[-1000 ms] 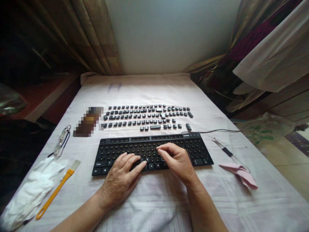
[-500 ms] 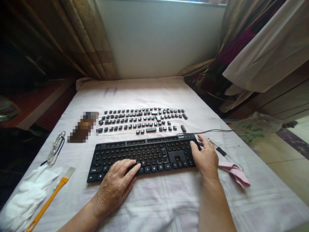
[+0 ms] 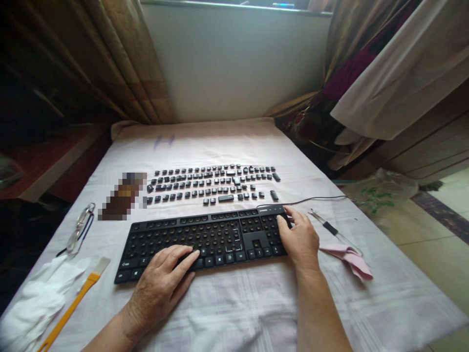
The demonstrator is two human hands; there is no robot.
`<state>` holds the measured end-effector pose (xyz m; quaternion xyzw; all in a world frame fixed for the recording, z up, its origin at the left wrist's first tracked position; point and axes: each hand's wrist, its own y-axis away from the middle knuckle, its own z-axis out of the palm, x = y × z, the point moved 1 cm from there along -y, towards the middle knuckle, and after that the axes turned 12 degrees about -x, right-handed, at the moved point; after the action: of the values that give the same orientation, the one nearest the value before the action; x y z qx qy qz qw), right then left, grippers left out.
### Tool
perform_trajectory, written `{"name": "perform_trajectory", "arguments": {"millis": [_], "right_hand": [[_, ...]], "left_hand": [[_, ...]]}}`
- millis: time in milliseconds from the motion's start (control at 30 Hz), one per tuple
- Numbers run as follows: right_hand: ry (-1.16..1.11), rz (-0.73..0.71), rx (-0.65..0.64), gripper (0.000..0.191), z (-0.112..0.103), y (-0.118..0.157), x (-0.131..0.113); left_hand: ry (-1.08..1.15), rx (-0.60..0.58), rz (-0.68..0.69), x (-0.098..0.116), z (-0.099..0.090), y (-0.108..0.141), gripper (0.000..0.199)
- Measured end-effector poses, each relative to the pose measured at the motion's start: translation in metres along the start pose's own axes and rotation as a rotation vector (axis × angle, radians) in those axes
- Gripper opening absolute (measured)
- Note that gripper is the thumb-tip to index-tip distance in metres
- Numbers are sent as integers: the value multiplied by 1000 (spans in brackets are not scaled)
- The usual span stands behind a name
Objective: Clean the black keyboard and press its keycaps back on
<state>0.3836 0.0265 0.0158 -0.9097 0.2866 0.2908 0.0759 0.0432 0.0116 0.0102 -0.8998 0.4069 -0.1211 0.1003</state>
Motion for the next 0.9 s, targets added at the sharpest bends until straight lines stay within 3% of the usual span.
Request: {"name": "perform_trajectory", "arguments": {"millis": [533, 900], "right_hand": [[16, -7, -32, 53, 3, 0, 1], [-37, -20, 13, 52, 11, -5, 7]], "left_hand": [[-23, 7, -19, -2, -3, 6, 32], [1, 28, -41, -1, -3, 5, 33]]}}
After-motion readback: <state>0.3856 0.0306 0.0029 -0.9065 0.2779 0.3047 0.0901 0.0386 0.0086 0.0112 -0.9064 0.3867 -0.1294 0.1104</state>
